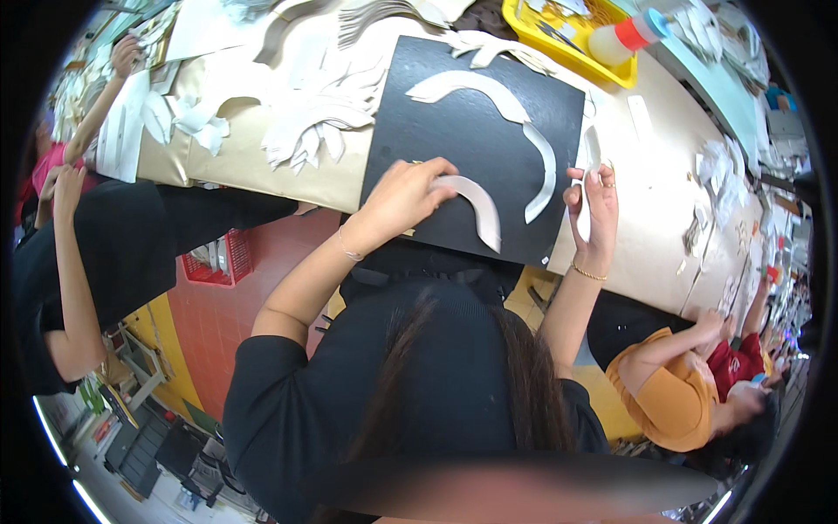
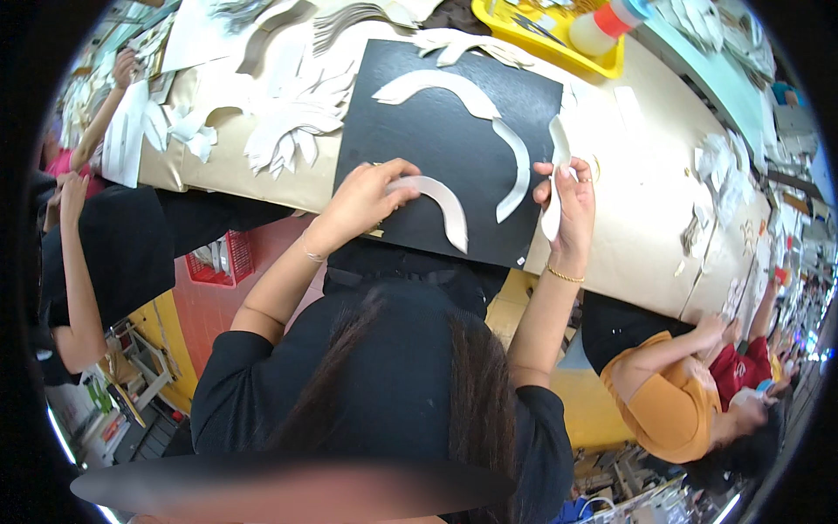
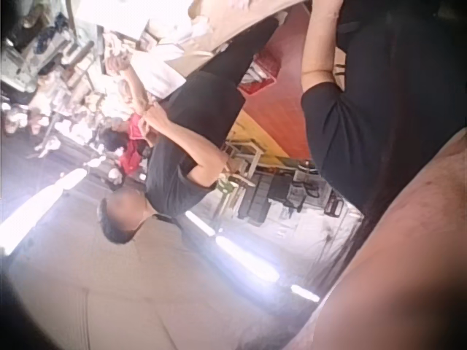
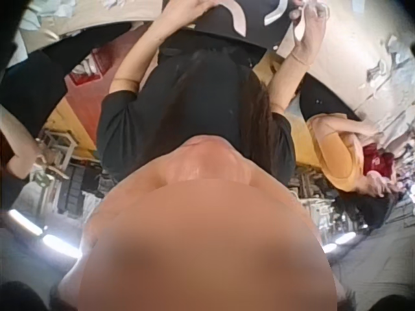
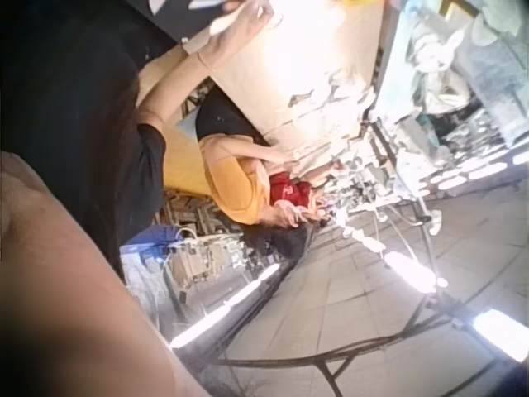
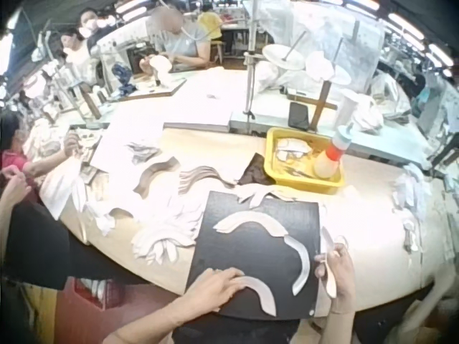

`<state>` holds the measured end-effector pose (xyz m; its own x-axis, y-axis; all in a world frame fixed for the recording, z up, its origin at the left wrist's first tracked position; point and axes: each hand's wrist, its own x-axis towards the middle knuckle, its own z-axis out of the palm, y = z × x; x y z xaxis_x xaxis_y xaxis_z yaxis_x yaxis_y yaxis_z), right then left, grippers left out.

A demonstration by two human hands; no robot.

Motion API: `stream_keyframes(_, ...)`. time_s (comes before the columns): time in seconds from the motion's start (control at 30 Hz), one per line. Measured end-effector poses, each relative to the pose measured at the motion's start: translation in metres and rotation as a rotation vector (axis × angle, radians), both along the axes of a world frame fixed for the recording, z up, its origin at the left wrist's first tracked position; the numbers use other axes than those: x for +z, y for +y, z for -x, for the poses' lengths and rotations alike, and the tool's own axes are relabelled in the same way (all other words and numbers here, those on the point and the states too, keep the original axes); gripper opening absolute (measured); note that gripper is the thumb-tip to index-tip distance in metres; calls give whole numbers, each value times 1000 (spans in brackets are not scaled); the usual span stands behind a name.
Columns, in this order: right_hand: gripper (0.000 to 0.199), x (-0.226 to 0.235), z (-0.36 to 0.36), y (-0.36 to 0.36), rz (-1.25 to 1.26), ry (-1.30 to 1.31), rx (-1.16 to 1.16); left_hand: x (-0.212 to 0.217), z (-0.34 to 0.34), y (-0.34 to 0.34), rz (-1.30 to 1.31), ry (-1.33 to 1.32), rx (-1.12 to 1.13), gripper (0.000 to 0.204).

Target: The person arranges white paper cutouts on a black board, positioning and pressing each piece by hand to form a layered design. The person repeatedly picks up cutouts, aligns them, and smooths them onto the board.

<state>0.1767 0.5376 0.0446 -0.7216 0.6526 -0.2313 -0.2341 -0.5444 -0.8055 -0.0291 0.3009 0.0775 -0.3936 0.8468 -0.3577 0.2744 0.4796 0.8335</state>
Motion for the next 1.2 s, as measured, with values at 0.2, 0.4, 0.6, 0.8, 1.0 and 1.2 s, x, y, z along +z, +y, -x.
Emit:
stream_keyframes(0.2, 14, 26, 15, -30, -194, -217, 368, -11, -7, -13, -163, 864, 101, 29)
stream_keyframes(0.4, 19, 35, 54, -81, -272, -466, 688, 8, 3, -14, -95, -215, 88, 29)
stream_keyframes(0.6, 22, 29, 41, -89, -260, -683, 546, 1, 16, -17, 95, -341, 155, 26)
stream_keyframes(0.8, 24, 16, 36, -98, -381, -802, 425, -9, 20, -7, 159, -151, 84, 26)
stream_keyframes(1.0, 24, 15, 40, -104, -588, -855, 403, -12, 15, -5, 151, 147, 13, 32)
stream_keyframes(1.2, 22, 17, 42, -108, -770, -919, 396, -17, 9, -7, 121, 251, 16, 32)
